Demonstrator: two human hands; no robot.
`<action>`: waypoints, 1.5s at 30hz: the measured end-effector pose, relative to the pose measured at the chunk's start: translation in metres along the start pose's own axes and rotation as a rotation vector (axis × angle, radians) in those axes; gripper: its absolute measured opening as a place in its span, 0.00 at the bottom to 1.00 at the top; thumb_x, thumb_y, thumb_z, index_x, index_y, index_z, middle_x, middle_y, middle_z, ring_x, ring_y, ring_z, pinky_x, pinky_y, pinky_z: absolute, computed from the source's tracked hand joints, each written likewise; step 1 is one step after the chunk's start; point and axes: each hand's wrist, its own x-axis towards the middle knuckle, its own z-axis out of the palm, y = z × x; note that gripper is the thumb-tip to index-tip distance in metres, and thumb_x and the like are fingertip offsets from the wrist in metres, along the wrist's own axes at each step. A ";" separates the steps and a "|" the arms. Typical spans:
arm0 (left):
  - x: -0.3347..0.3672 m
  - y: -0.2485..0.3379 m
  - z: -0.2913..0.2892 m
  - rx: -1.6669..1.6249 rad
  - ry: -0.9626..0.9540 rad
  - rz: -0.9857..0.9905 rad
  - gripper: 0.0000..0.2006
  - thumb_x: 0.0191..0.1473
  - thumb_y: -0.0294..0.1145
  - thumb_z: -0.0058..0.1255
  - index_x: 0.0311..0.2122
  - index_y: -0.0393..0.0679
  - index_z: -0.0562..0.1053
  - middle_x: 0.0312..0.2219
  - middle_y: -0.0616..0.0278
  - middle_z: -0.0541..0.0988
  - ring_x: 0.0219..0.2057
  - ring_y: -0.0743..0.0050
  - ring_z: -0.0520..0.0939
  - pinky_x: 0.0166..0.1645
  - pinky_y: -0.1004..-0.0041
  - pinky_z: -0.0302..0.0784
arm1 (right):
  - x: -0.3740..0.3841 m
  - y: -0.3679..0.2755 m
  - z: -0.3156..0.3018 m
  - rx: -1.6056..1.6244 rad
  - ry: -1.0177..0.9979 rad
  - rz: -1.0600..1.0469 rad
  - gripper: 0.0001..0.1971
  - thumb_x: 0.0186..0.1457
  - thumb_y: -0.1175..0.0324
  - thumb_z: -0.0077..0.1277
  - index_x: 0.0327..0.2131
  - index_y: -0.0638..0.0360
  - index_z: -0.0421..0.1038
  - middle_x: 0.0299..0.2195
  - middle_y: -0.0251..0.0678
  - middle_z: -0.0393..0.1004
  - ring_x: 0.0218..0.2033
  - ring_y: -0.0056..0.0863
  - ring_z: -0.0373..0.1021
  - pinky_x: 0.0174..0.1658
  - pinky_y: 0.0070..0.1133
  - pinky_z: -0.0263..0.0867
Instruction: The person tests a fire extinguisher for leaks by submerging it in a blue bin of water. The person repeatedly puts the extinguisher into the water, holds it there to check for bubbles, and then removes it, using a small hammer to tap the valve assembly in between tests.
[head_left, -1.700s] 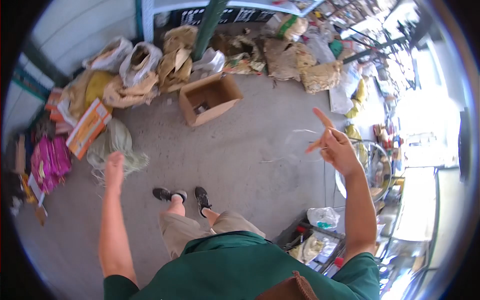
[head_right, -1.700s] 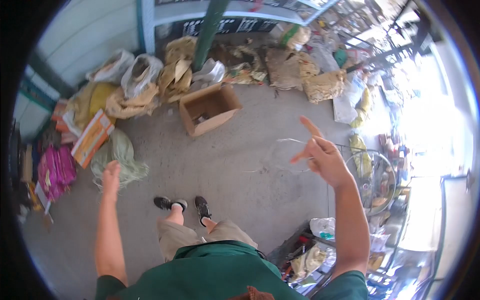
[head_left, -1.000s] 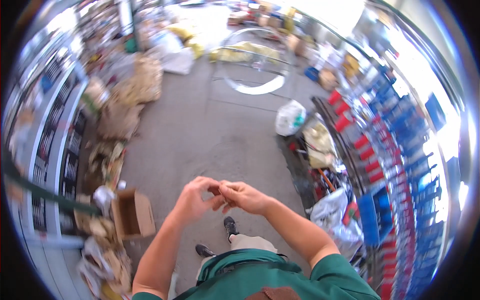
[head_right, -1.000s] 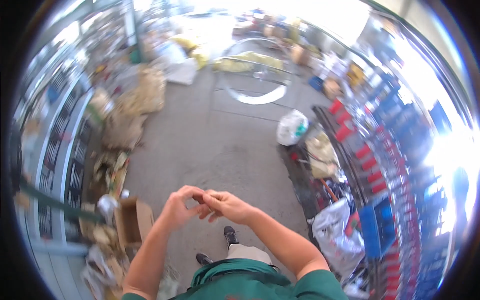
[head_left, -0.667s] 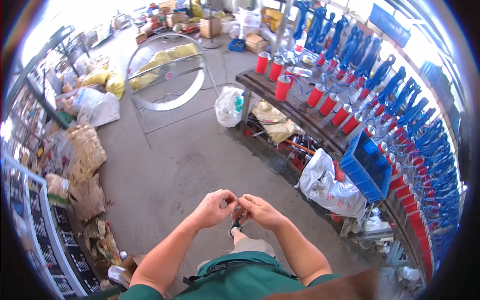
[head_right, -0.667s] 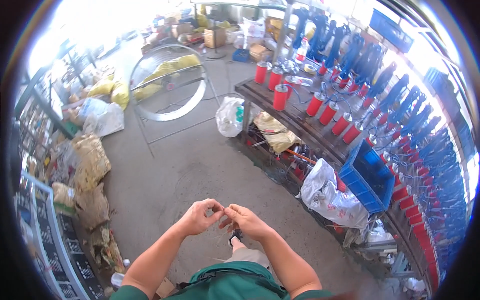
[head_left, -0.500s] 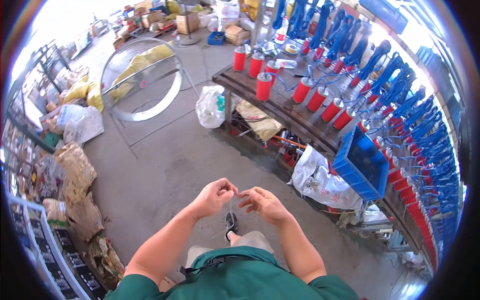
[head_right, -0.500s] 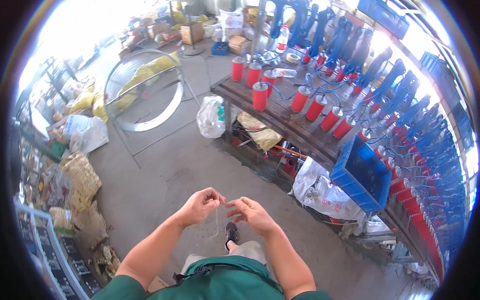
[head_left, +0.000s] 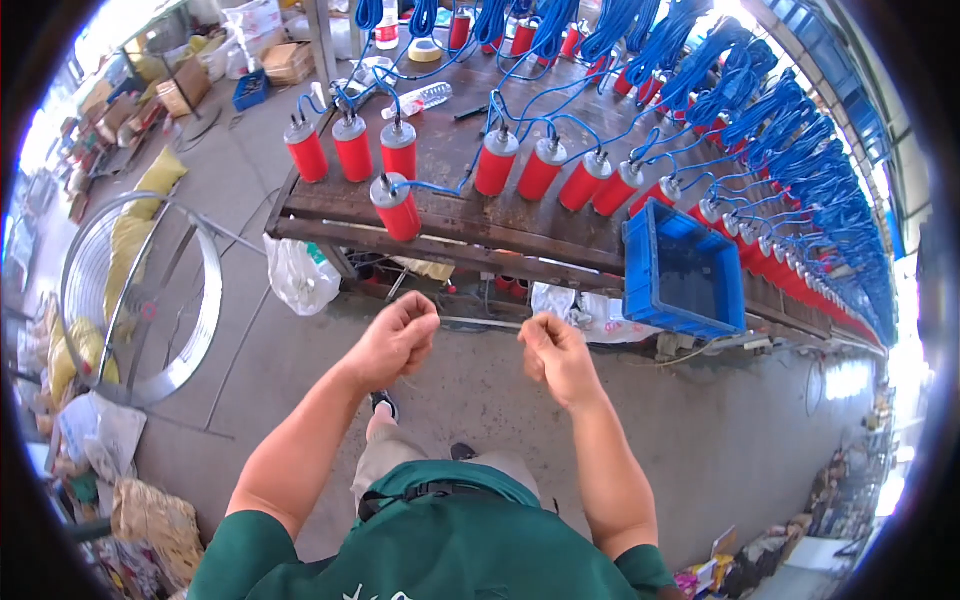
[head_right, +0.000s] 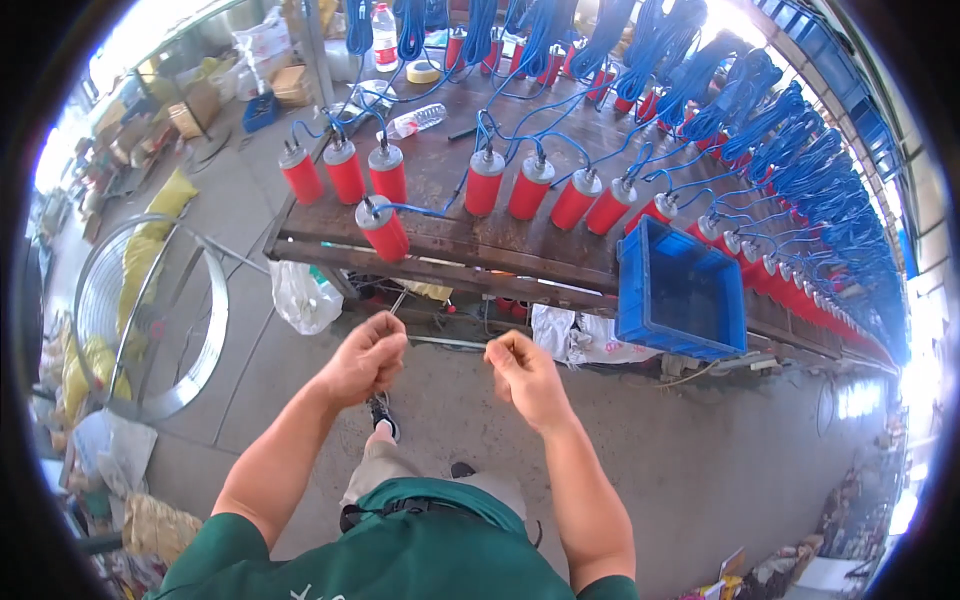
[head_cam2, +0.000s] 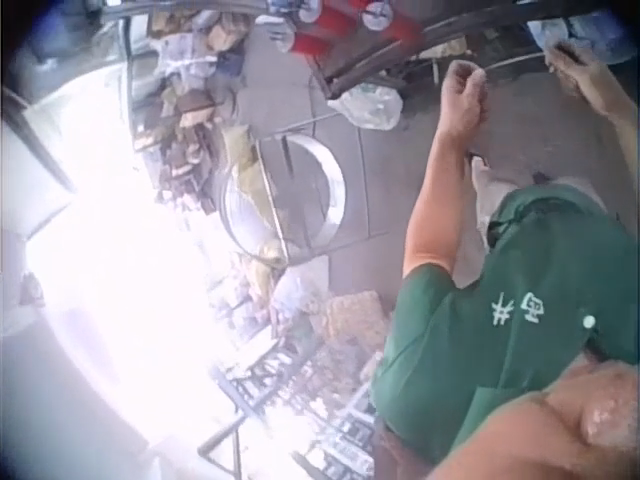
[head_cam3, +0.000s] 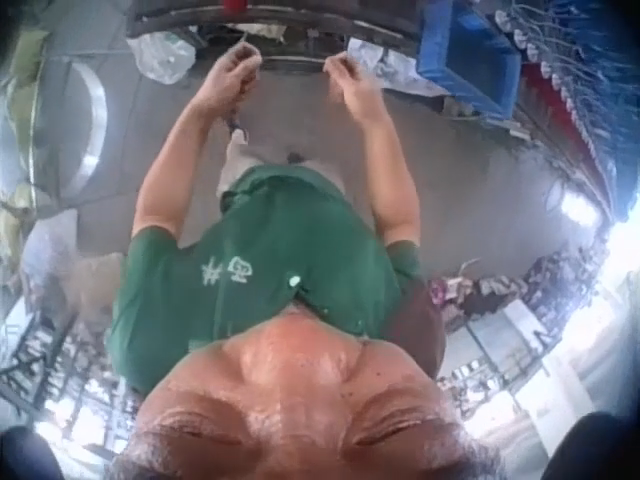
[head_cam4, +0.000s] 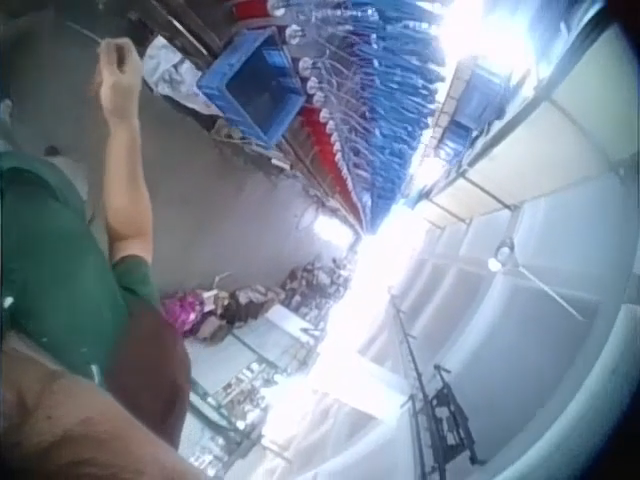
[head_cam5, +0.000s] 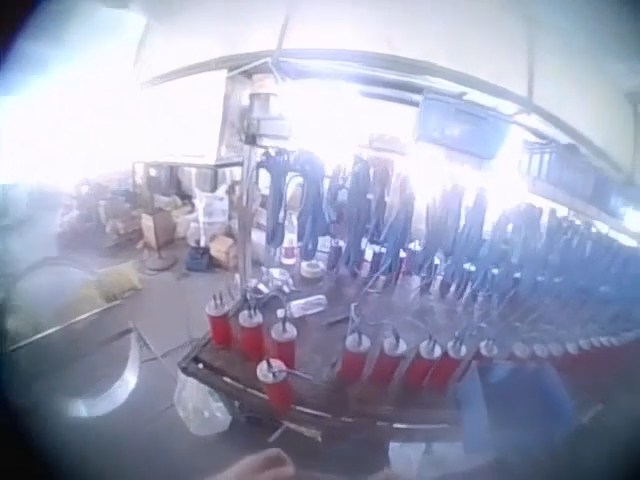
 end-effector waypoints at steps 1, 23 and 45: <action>0.011 0.022 -0.014 0.163 0.045 0.084 0.06 0.71 0.34 0.52 0.42 0.47 0.69 0.23 0.75 0.66 0.19 0.87 0.63 0.20 0.79 0.54 | 0.018 -0.019 0.017 -0.227 0.088 -0.075 0.15 0.72 0.57 0.54 0.38 0.58 0.75 0.23 0.21 0.67 0.20 0.09 0.59 0.24 0.16 0.55; 0.140 0.058 -0.161 0.401 0.359 0.034 0.07 0.67 0.30 0.57 0.41 0.36 0.76 0.27 0.74 0.75 0.29 0.89 0.70 0.33 0.78 0.66 | 0.326 -0.069 -0.015 -1.264 0.339 -0.310 0.19 0.64 0.65 0.59 0.55 0.60 0.75 0.44 0.46 0.82 0.45 0.48 0.79 0.53 0.36 0.73; 0.140 0.056 -0.153 0.455 0.474 -0.009 0.07 0.68 0.30 0.57 0.41 0.37 0.75 0.30 0.73 0.76 0.32 0.88 0.72 0.38 0.79 0.68 | 0.295 0.031 0.078 -0.794 0.080 -0.176 0.12 0.69 0.62 0.53 0.40 0.63 0.72 0.37 0.57 0.79 0.43 0.60 0.75 0.43 0.43 0.71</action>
